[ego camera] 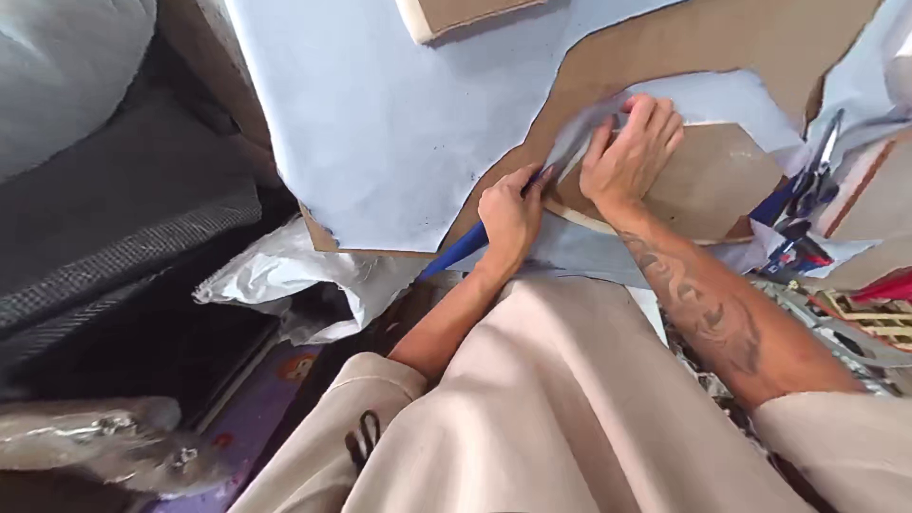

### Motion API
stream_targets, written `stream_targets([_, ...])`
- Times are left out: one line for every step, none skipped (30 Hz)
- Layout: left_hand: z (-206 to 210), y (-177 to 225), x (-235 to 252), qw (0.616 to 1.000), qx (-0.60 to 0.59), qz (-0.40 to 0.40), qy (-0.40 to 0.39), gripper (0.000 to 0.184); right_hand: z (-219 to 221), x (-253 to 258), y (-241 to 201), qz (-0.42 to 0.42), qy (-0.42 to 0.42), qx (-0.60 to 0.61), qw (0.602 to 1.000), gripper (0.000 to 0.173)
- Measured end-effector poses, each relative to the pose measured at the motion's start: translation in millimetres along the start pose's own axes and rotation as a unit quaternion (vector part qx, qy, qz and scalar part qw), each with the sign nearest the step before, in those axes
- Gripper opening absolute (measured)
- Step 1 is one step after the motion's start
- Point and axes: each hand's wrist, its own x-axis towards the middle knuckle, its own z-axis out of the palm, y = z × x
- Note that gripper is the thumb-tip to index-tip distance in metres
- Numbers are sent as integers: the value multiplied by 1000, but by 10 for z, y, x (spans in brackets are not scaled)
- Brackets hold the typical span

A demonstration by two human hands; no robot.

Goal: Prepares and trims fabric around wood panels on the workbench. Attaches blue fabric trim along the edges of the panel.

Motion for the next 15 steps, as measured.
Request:
stream_targets([70, 5, 59, 999, -30, -2, 24, 26, 30, 72, -13, -21, -17, -4, 1000, 37])
stream_targets([118, 8, 23, 997, -59, -5, 39, 23, 40, 41, -35, -31, -31, -11, 999, 36])
stream_targets([177, 28, -31, 994, -93, 1, 56, 22, 25, 3, -31, -38, -38, -15, 998, 36])
stream_targets([225, 42, -69, 989, -128, 20, 66, 22, -5, -14, -28, -42, -42, -13, 998, 37])
stream_targets([272, 62, -129, 984, -162, 41, 68, 22, -73, -38, -4, -49, -60, -12, 997, 43])
stream_targets([318, 58, -119, 976, -194, 59, 74, 22, -72, 11, -5, -50, -62, -14, 997, 58])
stream_targets([360, 20, -37, 968, -223, 70, 86, 20, 5, 101, -29, -48, -48, -22, 997, 65])
stream_targets([372, -42, 9, 965, -236, 66, 98, 18, 83, 111, -62, -51, -48, -26, 997, 66])
stream_targets([335, -90, -21, 966, -235, 55, 94, 16, 77, 6, -76, -51, -71, -20, 996, 65])
stream_targets([306, -63, -45, 969, -227, 49, 83, 16, 7, -69, -39, -47, -86, -21, 995, 62])
stream_targets([285, -7, -2, 973, -205, 58, 88, 17, -14, -30, -11, -50, -72, -27, 996, 60])
stream_targets([273, 45, 72, 976, -175, 75, 104, 18, 11, 70, -14, -52, -43, -36, 997, 59])
stream_targets([275, 80, 126, 978, -147, 86, 120, 19, 55, 151, -24, -54, -20, -39, 998, 58])
stream_targets([276, 84, 115, 980, -120, 86, 134, 20, 103, 154, -51, -58, -17, -28, 998, 59])
stream_targets([280, 87, 20, 982, -95, 85, 141, 19, 105, 55, -59, -55, -33, -8, 998, 61])
